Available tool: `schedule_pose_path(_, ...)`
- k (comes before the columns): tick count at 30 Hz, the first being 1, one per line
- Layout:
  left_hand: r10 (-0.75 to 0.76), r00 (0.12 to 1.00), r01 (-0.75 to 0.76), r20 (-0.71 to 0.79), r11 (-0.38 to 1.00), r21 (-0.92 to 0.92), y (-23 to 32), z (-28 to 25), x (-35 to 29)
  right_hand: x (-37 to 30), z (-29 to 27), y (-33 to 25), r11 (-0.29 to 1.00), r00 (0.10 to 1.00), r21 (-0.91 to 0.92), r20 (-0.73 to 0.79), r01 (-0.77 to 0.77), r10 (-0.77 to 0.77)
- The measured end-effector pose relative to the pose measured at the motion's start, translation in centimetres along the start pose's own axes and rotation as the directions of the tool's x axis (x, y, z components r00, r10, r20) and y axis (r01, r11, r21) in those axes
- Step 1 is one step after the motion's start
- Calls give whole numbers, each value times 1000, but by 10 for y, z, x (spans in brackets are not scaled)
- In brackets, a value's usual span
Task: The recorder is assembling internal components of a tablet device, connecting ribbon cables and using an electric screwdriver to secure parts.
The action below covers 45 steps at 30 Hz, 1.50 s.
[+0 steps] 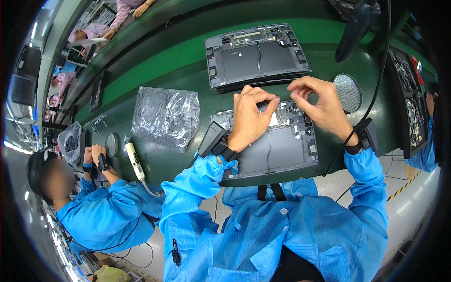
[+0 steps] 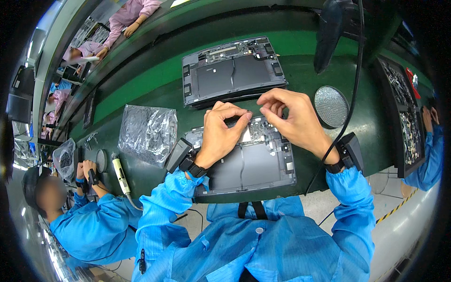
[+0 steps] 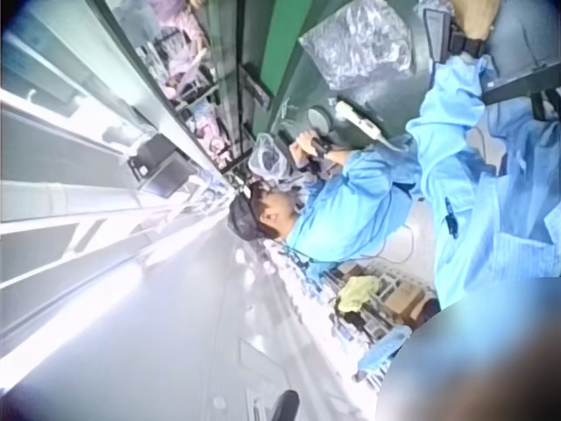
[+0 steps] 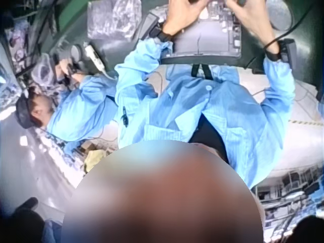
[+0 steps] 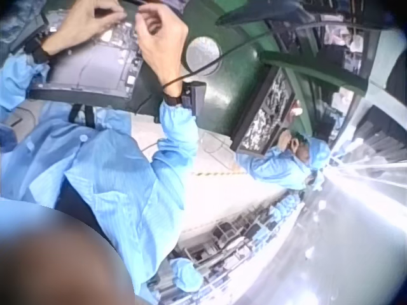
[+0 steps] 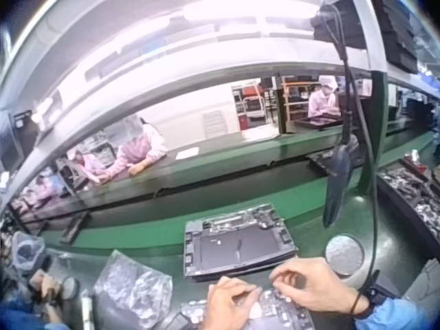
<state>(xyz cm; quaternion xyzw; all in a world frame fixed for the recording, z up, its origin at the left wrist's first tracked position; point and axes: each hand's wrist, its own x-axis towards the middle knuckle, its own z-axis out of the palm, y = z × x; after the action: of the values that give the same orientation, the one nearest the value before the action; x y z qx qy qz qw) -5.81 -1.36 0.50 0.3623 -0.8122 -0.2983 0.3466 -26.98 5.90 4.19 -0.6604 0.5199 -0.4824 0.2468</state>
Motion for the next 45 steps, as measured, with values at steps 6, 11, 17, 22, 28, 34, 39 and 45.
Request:
schedule_pose_path(6,47,998,-49,-30,997,-59,-2,-2,-3,14,10,2,997,990,-52,121,-61,67)
schedule_pose_path(11,85,994,-89,-62,994,-69,-4,-2,-5,15,18,-2,989,989,-134,141,65,-46)
schedule_pose_path(17,53,996,-56,-69,997,-45,-2,-2,-9,17,21,-5,974,976,-194,206,116,-75)
schedule_pose_path(22,57,998,-56,-40,998,19,-1,-7,-14,16,21,-4,939,961,-262,220,224,-168)
schedule_pose_path(28,165,983,-172,84,980,95,4,-32,-33,8,22,4,914,951,-336,279,229,-135)
schedule_pose_path(34,247,969,-244,16,941,233,-2,-34,-47,8,42,6,929,963,-314,242,194,-119)
schedule_pose_path(39,253,967,-250,17,946,206,-7,-34,-49,7,50,6,938,980,-321,188,132,-73)
schedule_pose_path(45,258,966,-254,1,950,183,-10,-33,-49,9,53,5,942,984,-322,170,98,-45)
